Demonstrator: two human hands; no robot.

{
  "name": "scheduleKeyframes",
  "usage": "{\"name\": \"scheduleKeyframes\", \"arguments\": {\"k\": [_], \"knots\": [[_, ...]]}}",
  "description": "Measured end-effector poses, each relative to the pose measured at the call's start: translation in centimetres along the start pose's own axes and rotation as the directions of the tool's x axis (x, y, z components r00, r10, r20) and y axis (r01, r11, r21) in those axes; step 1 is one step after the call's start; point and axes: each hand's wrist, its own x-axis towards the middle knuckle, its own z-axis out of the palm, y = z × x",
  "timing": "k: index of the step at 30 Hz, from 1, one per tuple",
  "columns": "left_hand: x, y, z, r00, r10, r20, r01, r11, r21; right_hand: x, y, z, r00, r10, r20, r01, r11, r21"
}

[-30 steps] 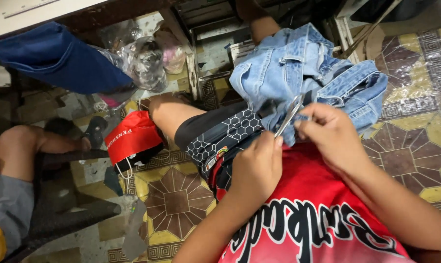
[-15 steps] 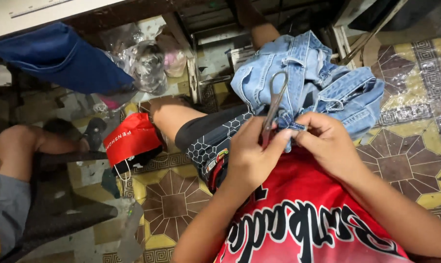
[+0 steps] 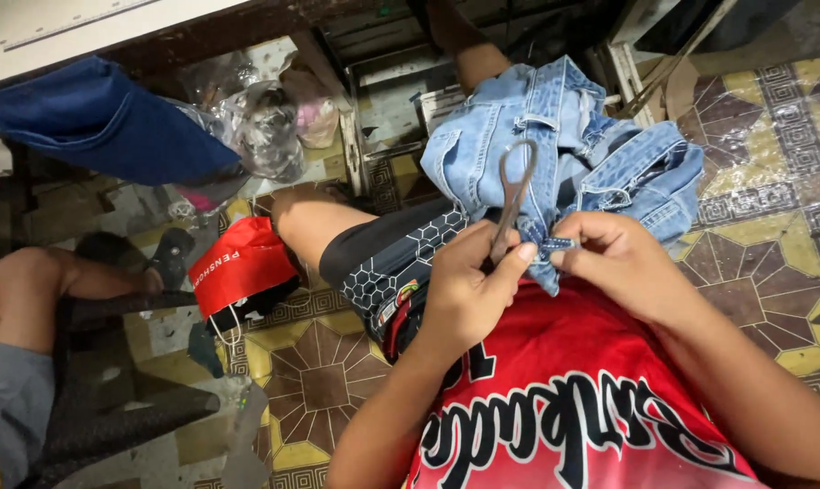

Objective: A person uses scissors to trim loose threads and excess fabric from the waistband of a pair of denim jeans at a sewing workstation.

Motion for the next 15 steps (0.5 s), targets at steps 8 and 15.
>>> {"name": "scheduleKeyframes", "arguments": {"k": [8,15], "knots": [[-0.5,2.2,-0.8,0.974,0.049,0.223,-0.141,0.897,0.420,-0.8,-4.8,0.9,0.994,-0.051,0.096,0.092,0.871,-0.483],[-0.2,3.2,-1.5,0.952,0.114,0.284,-0.216,0.907,0.361,-0.6,-3.4,1.2,0.997,0.014,0.071,0.013,0.931,-0.366]]}}
